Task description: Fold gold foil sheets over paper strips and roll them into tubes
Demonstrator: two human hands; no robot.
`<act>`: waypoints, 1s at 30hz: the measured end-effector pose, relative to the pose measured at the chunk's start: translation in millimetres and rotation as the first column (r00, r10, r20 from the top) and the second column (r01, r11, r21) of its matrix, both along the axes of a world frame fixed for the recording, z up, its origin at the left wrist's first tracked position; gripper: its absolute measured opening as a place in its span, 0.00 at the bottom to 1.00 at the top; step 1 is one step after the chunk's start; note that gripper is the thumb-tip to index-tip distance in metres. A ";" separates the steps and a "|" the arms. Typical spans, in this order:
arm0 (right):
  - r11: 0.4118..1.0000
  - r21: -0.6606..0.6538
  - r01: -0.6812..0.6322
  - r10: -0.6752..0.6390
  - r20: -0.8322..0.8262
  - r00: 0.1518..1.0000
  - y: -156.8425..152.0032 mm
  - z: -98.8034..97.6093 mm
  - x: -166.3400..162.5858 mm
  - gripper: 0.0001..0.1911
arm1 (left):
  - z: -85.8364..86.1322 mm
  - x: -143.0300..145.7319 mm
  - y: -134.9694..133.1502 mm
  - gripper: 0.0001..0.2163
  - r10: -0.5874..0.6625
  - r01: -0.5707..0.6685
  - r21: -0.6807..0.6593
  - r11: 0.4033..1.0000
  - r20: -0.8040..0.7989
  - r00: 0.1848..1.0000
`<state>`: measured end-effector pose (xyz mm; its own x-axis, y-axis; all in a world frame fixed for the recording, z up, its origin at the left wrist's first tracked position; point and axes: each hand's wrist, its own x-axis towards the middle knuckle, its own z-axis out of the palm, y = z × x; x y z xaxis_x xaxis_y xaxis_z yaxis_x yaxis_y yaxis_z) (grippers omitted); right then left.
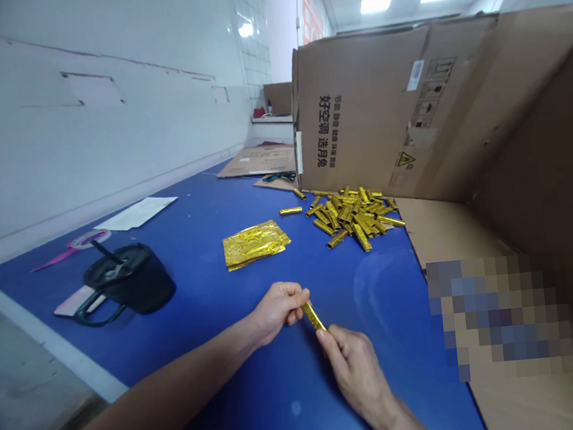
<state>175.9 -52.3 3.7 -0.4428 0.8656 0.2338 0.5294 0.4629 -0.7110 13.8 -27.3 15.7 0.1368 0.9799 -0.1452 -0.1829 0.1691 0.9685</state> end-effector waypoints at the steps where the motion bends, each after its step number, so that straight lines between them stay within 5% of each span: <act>1: 1.000 0.018 0.002 -0.003 0.012 1.000 -0.1 -0.9 -0.1 0.21 | 0.2 -0.9 0.3 0.20 -0.017 0.017 -0.006 1.000 0.003 1.000; 6: 0.999 -0.001 0.037 -0.037 0.020 0.999 1.2 -4.3 2.6 0.21 | 1.1 -4.6 2.2 0.18 -0.080 0.080 0.010 0.997 0.004 0.997; 11: 0.950 -0.311 0.021 -0.071 -0.149 0.986 5.8 -0.3 6.9 0.25 | 5.0 -5.8 2.1 0.12 -0.048 0.066 0.143 0.988 -0.124 0.991; 14: 0.925 -0.380 -0.007 -0.072 -0.195 0.978 7.6 -0.7 7.0 0.25 | 6.5 -4.3 1.1 0.12 -0.029 0.050 0.195 0.980 -0.107 0.994; 22: 0.993 -0.107 0.055 -0.069 -0.131 0.989 4.5 -1.8 2.8 0.22 | -3.9 3.6 -2.4 0.14 -0.103 0.101 0.077 0.992 0.018 0.995; 30: 0.993 -0.111 0.044 -0.048 -0.029 0.998 5.0 -2.9 4.0 0.21 | -1.8 4.6 -5.0 0.11 -0.152 0.154 0.079 0.985 -0.024 0.988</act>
